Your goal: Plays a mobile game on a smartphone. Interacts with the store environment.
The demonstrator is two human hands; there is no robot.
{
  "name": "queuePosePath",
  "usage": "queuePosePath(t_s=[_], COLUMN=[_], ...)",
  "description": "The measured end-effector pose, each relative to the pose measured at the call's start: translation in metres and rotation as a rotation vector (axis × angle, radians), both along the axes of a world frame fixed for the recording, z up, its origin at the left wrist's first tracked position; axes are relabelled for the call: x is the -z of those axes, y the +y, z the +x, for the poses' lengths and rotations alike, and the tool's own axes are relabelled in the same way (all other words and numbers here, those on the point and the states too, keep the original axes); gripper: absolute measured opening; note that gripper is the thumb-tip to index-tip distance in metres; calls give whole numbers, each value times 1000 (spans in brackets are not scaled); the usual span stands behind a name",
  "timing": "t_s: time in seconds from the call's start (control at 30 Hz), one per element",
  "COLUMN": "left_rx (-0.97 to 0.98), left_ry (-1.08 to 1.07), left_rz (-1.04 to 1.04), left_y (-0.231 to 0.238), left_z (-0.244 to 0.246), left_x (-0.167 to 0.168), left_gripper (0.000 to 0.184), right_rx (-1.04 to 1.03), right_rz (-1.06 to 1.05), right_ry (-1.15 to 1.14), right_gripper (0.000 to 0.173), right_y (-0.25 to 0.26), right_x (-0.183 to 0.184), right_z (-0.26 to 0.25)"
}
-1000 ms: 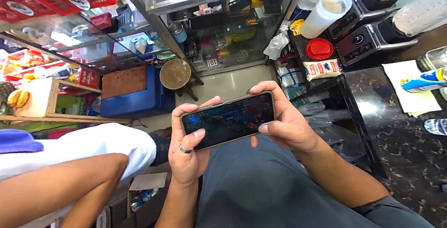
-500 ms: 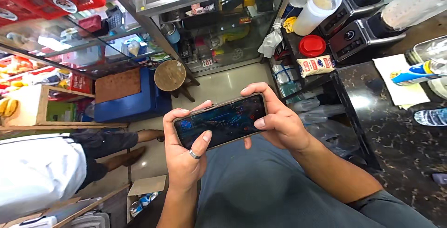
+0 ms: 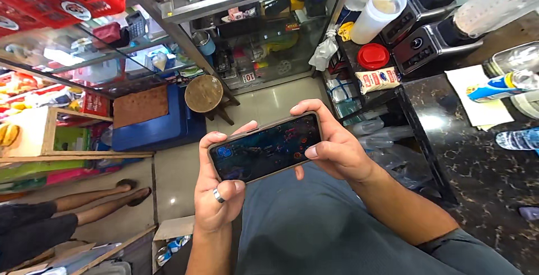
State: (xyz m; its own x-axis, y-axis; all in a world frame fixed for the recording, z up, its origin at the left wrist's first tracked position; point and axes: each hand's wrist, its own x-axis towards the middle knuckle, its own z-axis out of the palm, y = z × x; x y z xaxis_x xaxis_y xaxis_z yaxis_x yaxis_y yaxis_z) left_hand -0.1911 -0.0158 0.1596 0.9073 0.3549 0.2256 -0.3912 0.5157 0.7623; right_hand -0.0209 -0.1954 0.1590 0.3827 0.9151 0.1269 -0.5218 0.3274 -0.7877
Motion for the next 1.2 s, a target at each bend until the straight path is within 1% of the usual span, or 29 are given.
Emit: queuePosePath(t_s=[0.13, 0.23, 0.3, 0.37, 0.43, 0.5, 0.57, 0.63, 0.7, 0.83, 0.9, 0.97, 1.07, 1.13, 1.2], left_rx=[-86, -233, -310, -340, -314, -221, -121, -68, -73, -203, -301, -335, -213, -138, -155], left_ry=[42, 119, 137, 126, 117, 91, 40, -2, -19, 23, 72, 111, 91, 62, 66], left_rz=[-15, 50, 110, 163, 201, 200, 159, 99, 69, 174, 226, 272, 257, 168, 87], left_y=[-5, -12, -16, -17, -15, -10, -6, -4, -5, -18, -25, -24, -15, -11, -12], left_z=[4, 7, 9, 10, 9, 6, 3, 3, 5, 10, 12, 12, 7, 5, 7], left_x=[-5, -10, -10, -8, -7, -4, -2, -1, -2, -6, -6, -5, -2, -1, -4], left_gripper=[52, 40, 40, 48, 57, 64, 66, 64, 58, 45, 45, 53, 65, 62, 52], right_rx=[-8, -15, -17, -15, -14, -4, -3, -2, 21, 168, 140, 79, 45, 31, 19], right_rz=[5, 7, 3, 7, 10, 13, 20, 28, 14, -66, -31, 5, 13, 6, -2], right_ry=[-4, -9, -11, -4, 2, 14, 29, 34, 29, 50, 58, 54, 46, 38, 21], right_gripper=[57, 58, 57, 53, 48, 44, 41, 39, 36, 22, 24, 31, 39, 45, 52], right_y=[0, 0, 1, 0, 0, 0, 0, 0, 0, 4, 3, 2, -1, -2, -3], right_x=[0, -1, 0, 1, 2, 2, 2, 2, 1, 0, 3, 6, 5, 4, 3], right_z=[-1, -2, -4, -3, -3, -3, -2, -1, -2, -7, -6, -3, -2, -1, -1])
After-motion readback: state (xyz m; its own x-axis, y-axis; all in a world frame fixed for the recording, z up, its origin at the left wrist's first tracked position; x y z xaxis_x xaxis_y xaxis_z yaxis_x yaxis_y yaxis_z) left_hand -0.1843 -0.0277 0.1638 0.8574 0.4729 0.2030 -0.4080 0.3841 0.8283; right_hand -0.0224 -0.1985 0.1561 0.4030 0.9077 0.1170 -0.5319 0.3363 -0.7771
